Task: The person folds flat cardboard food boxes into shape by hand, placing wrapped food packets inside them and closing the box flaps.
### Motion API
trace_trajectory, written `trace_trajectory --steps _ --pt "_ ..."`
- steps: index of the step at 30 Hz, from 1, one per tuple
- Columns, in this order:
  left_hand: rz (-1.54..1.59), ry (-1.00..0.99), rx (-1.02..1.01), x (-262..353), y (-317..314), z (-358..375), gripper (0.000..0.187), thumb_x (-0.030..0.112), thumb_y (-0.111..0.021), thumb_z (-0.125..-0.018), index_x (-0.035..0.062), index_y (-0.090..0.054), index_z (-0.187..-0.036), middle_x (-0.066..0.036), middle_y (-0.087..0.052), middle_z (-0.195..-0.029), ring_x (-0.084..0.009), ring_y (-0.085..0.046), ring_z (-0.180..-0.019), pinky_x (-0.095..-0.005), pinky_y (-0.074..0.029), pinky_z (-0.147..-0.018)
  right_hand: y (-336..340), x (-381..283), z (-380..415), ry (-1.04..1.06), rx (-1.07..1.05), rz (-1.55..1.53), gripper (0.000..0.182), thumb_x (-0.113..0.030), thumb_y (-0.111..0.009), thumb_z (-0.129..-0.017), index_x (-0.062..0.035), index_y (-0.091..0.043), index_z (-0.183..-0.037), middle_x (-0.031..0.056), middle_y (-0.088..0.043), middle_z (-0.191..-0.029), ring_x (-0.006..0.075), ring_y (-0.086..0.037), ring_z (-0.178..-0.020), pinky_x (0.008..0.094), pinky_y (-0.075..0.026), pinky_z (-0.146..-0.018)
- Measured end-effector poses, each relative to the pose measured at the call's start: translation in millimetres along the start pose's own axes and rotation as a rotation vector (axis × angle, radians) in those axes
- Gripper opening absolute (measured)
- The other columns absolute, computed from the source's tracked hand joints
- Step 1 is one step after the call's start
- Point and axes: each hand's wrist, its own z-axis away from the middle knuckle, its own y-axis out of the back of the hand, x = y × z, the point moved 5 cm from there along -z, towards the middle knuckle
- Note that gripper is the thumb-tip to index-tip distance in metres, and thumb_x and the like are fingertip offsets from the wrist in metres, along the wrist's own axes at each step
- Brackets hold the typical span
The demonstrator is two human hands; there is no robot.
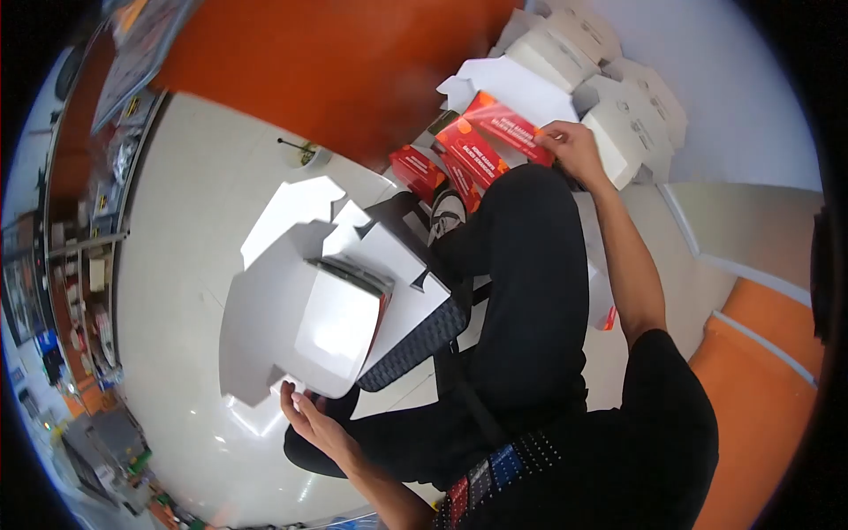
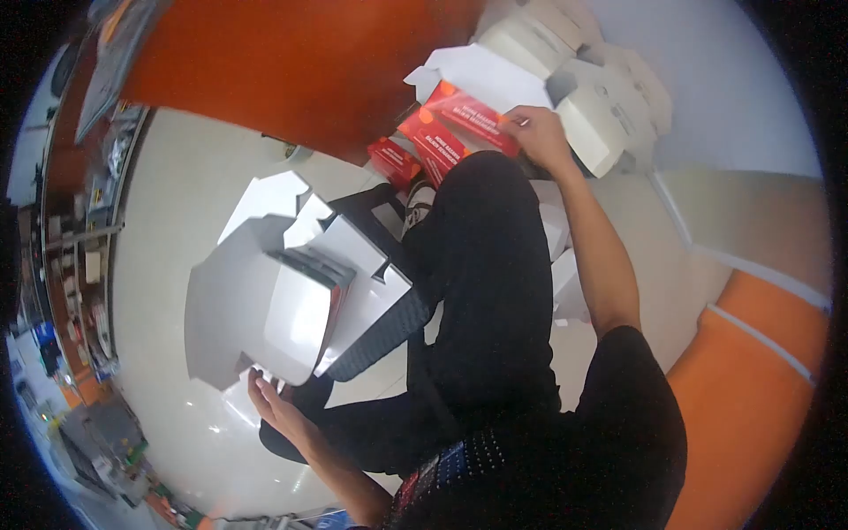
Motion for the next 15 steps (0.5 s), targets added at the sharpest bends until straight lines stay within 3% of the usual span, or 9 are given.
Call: trace_trajectory --steps 2,4,8,10,15 --pt "0.008 -0.097 0.032 -4.6 11.4 0.6 0.049 0.034 -0.048 -0.108 0.0001 -0.048 -0.143 -0.014 -0.055 -0.141 -0.0240 -0.057 -0.118 -0.0359 -0.047 -0.095 27.2 -37.1 6.6 0.045 0.140 -0.091 0.024 -0.022 -0.077 -0.085 -0.0018 -0.076 -0.098 0.0155 -0.075 -0.090 0.0245 -0.072 -0.083 0.0339 -0.054 -0.076" --pt "0.089 -0.162 0.079 -8.0 20.1 2.3 0.042 0.023 -0.053 -0.107 -0.0008 -0.050 -0.140 -0.013 -0.060 -0.131 -0.0218 -0.060 -0.111 -0.0326 -0.048 -0.090 60.6 -101.7 26.9 0.301 0.299 0.076 0.022 -0.020 -0.075 -0.089 -0.0002 -0.075 -0.099 0.0145 -0.074 -0.091 0.0238 -0.071 -0.081 0.0334 -0.054 -0.073" --pt "0.249 -0.304 0.051 16.5 18.9 15.1 0.028 0.014 -0.055 -0.105 -0.0029 -0.060 -0.127 -0.011 -0.064 -0.119 -0.0162 -0.061 -0.106 -0.0278 -0.050 -0.086 81.9 -232.4 106.9 0.571 0.380 0.218 0.010 -0.002 -0.073 -0.086 -0.0018 -0.075 -0.096 0.0110 -0.070 -0.088 0.0229 -0.065 -0.073 0.0330 -0.051 -0.066" --pt "0.330 -0.319 -0.016 33.7 15.8 23.4 0.028 0.016 -0.054 -0.105 -0.0050 -0.063 -0.122 -0.014 -0.065 -0.118 -0.0186 -0.064 -0.102 -0.0290 -0.052 -0.082 75.3 -271.4 149.8 0.995 0.430 0.256 0.016 0.005 -0.073 -0.081 -0.0031 -0.075 -0.095 0.0093 -0.068 -0.085 0.0244 -0.061 -0.069 0.0329 -0.049 -0.061" --pt "0.533 -0.277 -0.291 71.8 1.3 34.1 0.047 0.029 -0.050 -0.107 -0.0051 -0.052 -0.139 -0.020 -0.063 -0.127 -0.0226 -0.066 -0.103 -0.0304 -0.055 -0.081 13.0 -305.4 215.4 1.307 -0.007 0.143 0.026 -0.001 -0.073 -0.071 -0.0019 -0.074 -0.097 0.0073 -0.064 -0.085 0.0218 -0.057 -0.067 0.0313 -0.047 -0.056"
